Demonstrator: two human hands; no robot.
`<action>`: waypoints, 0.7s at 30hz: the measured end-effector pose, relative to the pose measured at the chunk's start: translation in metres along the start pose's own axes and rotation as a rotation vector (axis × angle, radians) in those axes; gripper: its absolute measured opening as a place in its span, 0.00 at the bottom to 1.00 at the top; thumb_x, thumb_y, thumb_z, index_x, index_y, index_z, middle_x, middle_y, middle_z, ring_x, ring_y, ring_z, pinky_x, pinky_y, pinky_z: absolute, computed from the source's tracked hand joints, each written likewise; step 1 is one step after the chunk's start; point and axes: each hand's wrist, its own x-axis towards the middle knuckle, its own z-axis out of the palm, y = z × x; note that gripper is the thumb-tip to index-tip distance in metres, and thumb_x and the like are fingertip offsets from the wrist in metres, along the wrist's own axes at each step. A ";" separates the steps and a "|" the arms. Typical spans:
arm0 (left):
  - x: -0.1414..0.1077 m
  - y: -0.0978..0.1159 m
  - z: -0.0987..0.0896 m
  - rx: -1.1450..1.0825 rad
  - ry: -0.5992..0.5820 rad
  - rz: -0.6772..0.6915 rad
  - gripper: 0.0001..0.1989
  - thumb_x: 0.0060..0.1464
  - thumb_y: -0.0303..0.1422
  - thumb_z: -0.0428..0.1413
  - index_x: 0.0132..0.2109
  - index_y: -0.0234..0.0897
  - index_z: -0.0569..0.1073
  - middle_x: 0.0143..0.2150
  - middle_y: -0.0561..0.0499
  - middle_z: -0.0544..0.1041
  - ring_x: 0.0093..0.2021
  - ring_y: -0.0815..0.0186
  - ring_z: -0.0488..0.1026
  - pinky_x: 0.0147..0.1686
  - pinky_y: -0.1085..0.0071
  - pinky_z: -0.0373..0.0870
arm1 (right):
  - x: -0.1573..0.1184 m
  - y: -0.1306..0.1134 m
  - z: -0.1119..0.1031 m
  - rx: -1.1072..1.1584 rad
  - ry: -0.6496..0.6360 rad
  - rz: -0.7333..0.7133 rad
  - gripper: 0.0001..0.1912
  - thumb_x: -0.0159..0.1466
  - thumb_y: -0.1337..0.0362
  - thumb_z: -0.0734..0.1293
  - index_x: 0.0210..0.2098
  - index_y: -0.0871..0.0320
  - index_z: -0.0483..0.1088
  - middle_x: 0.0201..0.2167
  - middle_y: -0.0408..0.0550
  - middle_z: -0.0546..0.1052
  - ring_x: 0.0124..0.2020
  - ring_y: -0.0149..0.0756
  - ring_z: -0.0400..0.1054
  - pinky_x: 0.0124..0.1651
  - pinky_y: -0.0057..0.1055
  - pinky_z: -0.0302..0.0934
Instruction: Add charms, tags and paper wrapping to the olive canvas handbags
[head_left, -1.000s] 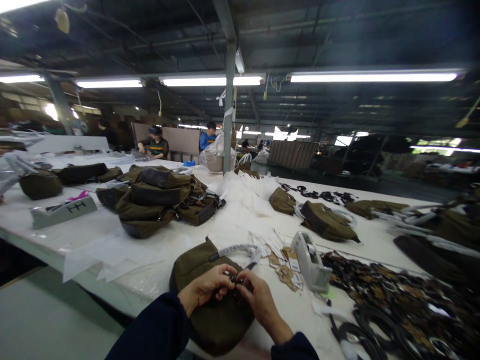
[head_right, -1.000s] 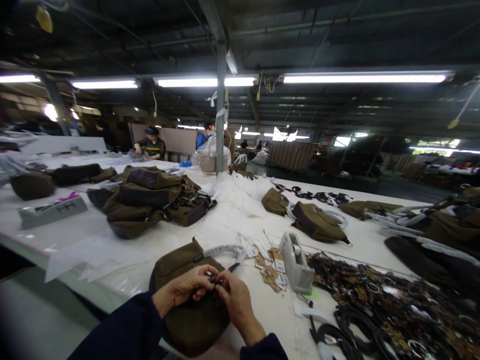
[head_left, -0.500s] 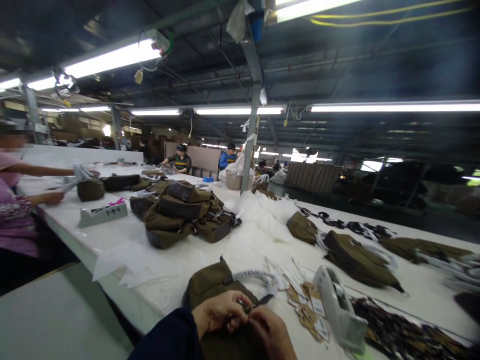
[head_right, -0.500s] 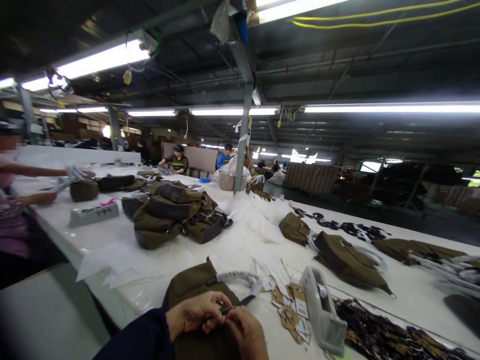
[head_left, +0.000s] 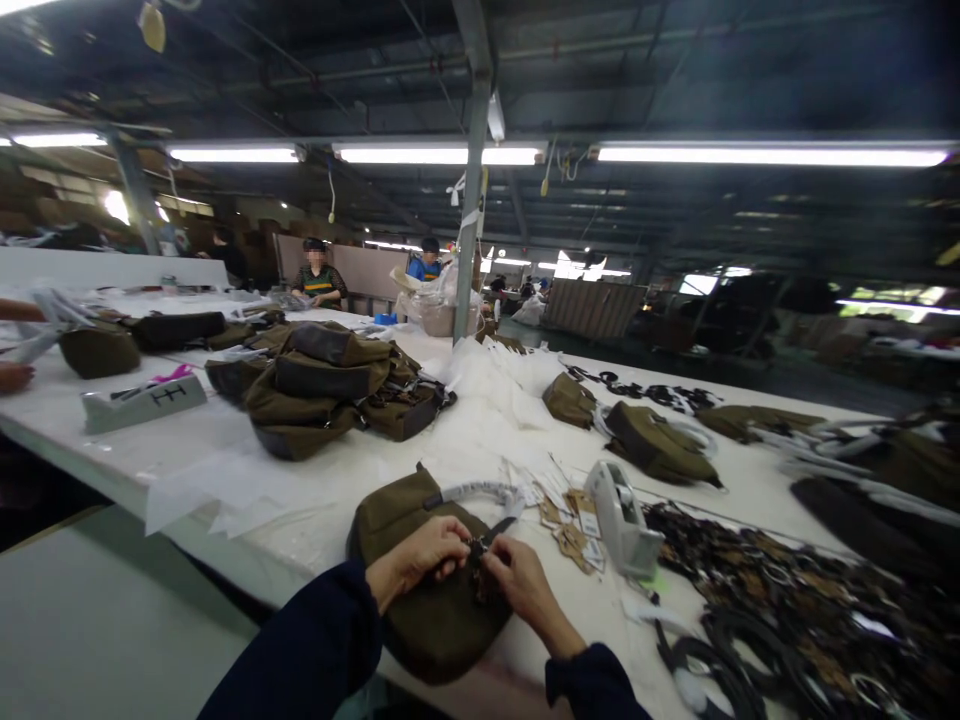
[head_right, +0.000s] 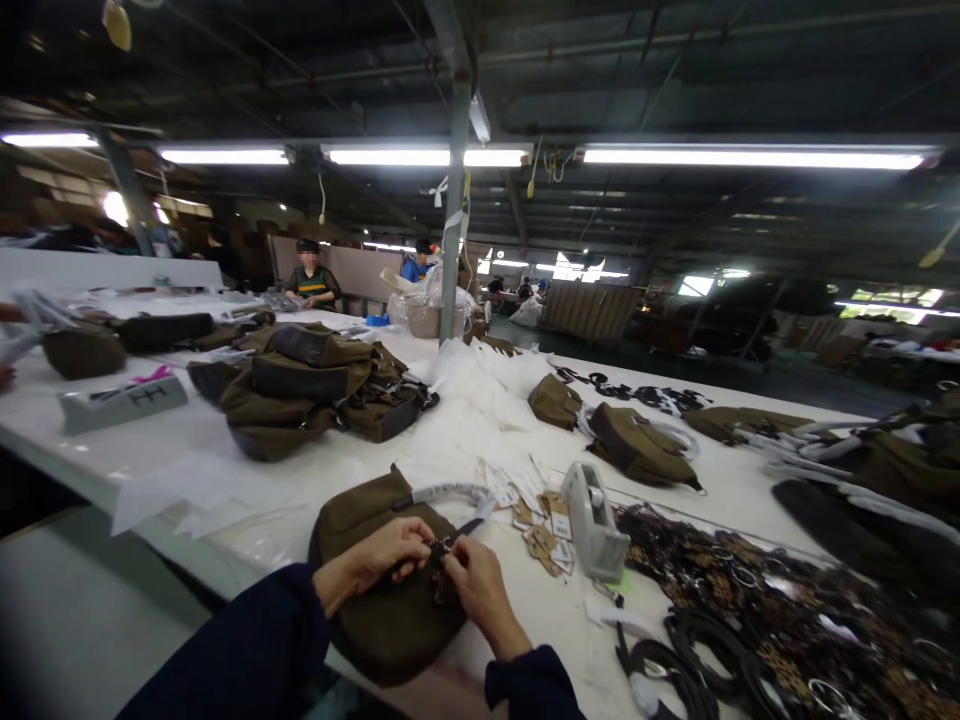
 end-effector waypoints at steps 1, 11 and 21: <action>0.000 0.000 0.000 0.004 0.002 0.002 0.13 0.43 0.30 0.57 0.39 0.33 0.68 0.23 0.57 0.72 0.15 0.77 0.60 0.14 0.80 0.52 | 0.001 0.000 0.000 -0.022 -0.010 -0.001 0.08 0.59 0.65 0.62 0.24 0.58 0.64 0.21 0.41 0.68 0.26 0.32 0.61 0.30 0.27 0.50; -0.001 0.004 0.004 0.096 -0.031 0.082 0.12 0.44 0.28 0.55 0.40 0.35 0.66 0.22 0.59 0.72 0.14 0.77 0.60 0.12 0.82 0.53 | 0.012 0.002 -0.002 -0.117 -0.083 0.017 0.06 0.56 0.68 0.64 0.23 0.59 0.64 0.21 0.40 0.68 0.25 0.29 0.60 0.29 0.26 0.47; 0.001 0.002 0.004 0.124 -0.037 0.094 0.12 0.46 0.30 0.55 0.40 0.36 0.65 0.23 0.58 0.72 0.14 0.77 0.60 0.11 0.82 0.52 | 0.016 0.002 -0.002 -0.200 -0.093 0.013 0.06 0.57 0.67 0.64 0.23 0.58 0.65 0.22 0.41 0.69 0.26 0.30 0.60 0.30 0.26 0.46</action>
